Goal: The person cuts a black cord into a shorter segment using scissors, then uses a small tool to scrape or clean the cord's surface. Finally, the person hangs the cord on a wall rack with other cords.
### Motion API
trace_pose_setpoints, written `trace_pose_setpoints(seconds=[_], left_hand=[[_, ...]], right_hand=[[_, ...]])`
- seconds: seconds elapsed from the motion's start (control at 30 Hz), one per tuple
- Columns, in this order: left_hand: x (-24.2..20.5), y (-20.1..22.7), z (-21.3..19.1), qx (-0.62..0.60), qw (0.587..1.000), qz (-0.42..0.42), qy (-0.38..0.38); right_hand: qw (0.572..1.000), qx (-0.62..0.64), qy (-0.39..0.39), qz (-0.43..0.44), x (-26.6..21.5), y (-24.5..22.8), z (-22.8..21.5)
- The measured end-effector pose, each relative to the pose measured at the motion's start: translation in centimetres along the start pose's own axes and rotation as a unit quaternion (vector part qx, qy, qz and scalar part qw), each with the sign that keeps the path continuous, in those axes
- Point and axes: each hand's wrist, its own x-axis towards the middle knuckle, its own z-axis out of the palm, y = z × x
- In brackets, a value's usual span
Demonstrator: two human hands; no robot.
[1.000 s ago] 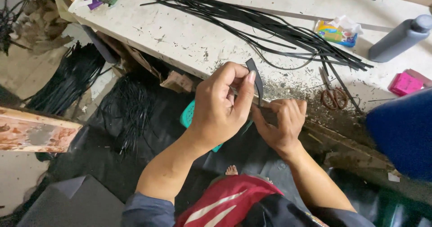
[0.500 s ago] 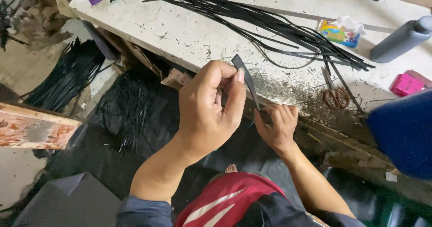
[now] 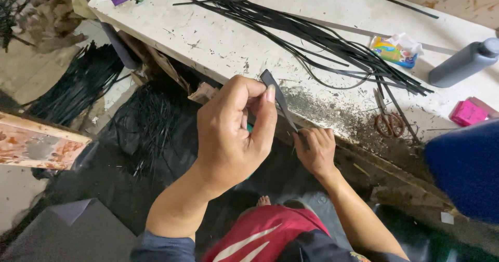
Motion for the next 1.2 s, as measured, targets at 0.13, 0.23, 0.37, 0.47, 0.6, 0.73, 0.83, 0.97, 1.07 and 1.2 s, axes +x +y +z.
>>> trace_pose_setpoints(seconds=[0.13, 0.23, 0.37, 0.47, 0.6, 0.73, 0.83, 0.97, 1.07, 1.2], left_hand=[[0.5, 0.3, -0.5, 0.009, 1.0, 0.011, 0.009], [0.7, 0.3, -1.1, 0.038, 0.999, 0.003, 0.022], [0.5, 0.9, -1.9, 0.087, 0.995, -0.011, 0.038], [0.4, 1.2, -1.8, 0.131, 0.989, -0.009, 0.061], [0.4, 1.6, -0.7, 0.173, 0.979, -0.01, 0.105], [0.7, 0.9, 1.0, 0.19, 0.973, -0.014, 0.127], [1.2, 0.2, 2.2, 0.185, 0.971, -0.023, 0.148], [1.9, -1.0, 3.7, 0.145, 0.975, -0.016, 0.169], [2.6, -1.7, 4.7, 0.116, 0.976, -0.018, 0.182], [3.7, -2.9, 5.7, 0.099, 0.973, -0.029, 0.207]], right_hand=[[1.0, 0.012, -0.018, -0.008, -0.6, 1.3, 1.3], [0.999, 0.023, -0.017, -0.016, 0.3, 2.2, 1.9], [0.995, 0.098, 0.006, -0.029, 4.1, 2.9, 2.6], [0.985, 0.17, 0.031, -0.018, 9.3, 3.2, 2.8], [0.955, 0.293, 0.041, 0.012, 17.0, 2.7, 1.0], [0.934, 0.346, 0.082, 0.029, 24.0, 2.5, -0.7], [0.91, 0.4, 0.083, 0.069, 28.3, 2.7, -1.8], [0.894, 0.423, 0.144, -0.031, 33.2, 3.5, -3.1], [0.879, 0.429, 0.188, -0.093, 36.5, 4.8, -3.6], [0.886, 0.364, 0.232, -0.169, 39.7, 6.0, -5.2]])
